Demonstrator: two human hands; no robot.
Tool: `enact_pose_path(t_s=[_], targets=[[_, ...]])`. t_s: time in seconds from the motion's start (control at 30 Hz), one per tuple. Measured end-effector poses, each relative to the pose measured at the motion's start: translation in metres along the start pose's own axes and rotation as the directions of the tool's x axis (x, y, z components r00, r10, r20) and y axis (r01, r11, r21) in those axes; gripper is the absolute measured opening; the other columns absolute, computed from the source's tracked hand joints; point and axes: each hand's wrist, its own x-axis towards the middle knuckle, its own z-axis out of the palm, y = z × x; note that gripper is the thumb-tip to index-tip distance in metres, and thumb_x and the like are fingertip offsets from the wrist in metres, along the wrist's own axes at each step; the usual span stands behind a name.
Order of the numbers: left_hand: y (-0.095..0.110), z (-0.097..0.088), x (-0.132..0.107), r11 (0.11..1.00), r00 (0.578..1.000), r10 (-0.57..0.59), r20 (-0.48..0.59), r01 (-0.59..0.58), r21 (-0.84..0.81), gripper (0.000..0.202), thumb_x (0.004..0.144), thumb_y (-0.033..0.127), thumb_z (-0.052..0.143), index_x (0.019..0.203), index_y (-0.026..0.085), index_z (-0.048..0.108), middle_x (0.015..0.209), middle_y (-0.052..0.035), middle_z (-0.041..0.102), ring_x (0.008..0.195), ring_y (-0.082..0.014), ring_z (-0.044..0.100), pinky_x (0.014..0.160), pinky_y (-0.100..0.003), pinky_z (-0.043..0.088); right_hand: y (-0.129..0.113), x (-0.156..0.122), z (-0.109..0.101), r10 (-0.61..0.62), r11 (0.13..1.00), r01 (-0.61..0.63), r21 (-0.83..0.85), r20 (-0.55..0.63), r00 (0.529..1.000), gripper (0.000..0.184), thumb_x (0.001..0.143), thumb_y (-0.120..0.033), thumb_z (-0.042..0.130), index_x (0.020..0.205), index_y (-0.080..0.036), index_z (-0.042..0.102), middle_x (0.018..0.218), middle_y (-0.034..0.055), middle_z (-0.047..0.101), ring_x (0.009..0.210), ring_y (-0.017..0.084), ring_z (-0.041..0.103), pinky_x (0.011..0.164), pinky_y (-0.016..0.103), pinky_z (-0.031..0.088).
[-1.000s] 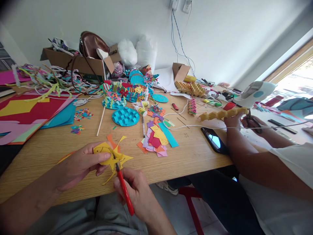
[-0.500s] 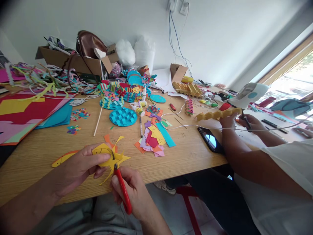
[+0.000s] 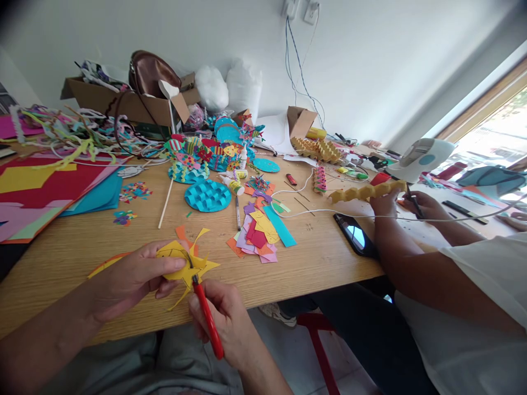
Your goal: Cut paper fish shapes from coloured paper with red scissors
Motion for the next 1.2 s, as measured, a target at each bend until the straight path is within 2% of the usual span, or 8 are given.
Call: enact_pose_path(t_s=[0.33,0.53,0.8,1.2], targets=[[-0.001,-0.002,0.001,1.0,1.0,-0.002,-0.002,0.002,-0.001,0.016,0.072,0.027,0.059,0.062,0.018,0.05,0.047,0.0072,0.047,0.043,-0.0064,0.038,0.043,-0.019,0.031,0.007,0.001,-0.002,-0.013,1.0,0.013,-0.007,0.002,1.0,0.052,0.081,-0.062,0.047,0.052,-0.019,0.041,0.042,-0.005,0.039,0.04,0.007,0.031,0.038,0.021,0.023],[-0.002,0.003,-0.001,1.0,0.997,-0.012,-0.07,0.011,-0.021,0.015,0.07,0.029,0.062,0.067,0.018,0.052,0.052,0.0073,0.048,0.044,-0.0064,0.04,0.044,-0.02,0.034,0.006,0.0,-0.001,-0.032,0.999,0.032,-0.001,-0.006,0.999,0.053,0.081,-0.063,0.047,0.052,-0.019,0.041,0.042,-0.0047,0.04,0.041,0.007,0.033,0.039,0.02,0.026],[-0.006,0.012,-0.002,0.999,0.991,0.034,-0.129,-0.036,-0.011,0.017,0.07,0.032,0.062,0.07,0.016,0.055,0.053,0.0059,0.051,0.045,-0.0069,0.041,0.046,-0.02,0.035,0.013,0.0,0.003,-0.075,0.994,0.076,0.08,-0.017,0.997,0.047,0.083,-0.059,0.048,0.061,-0.017,0.047,0.046,-0.0052,0.042,0.041,0.007,0.034,0.041,0.019,0.03],[-0.009,0.018,0.002,0.998,0.993,0.054,-0.106,-0.055,-0.003,0.016,0.074,0.032,0.059,0.07,0.017,0.055,0.053,0.0059,0.047,0.047,-0.0072,0.039,0.046,-0.02,0.034,0.015,0.0,0.001,-0.097,0.993,0.098,0.071,-0.019,0.995,0.044,0.085,-0.055,0.047,0.07,-0.015,0.056,0.047,-0.0049,0.043,0.042,0.007,0.035,0.042,0.019,0.029]])
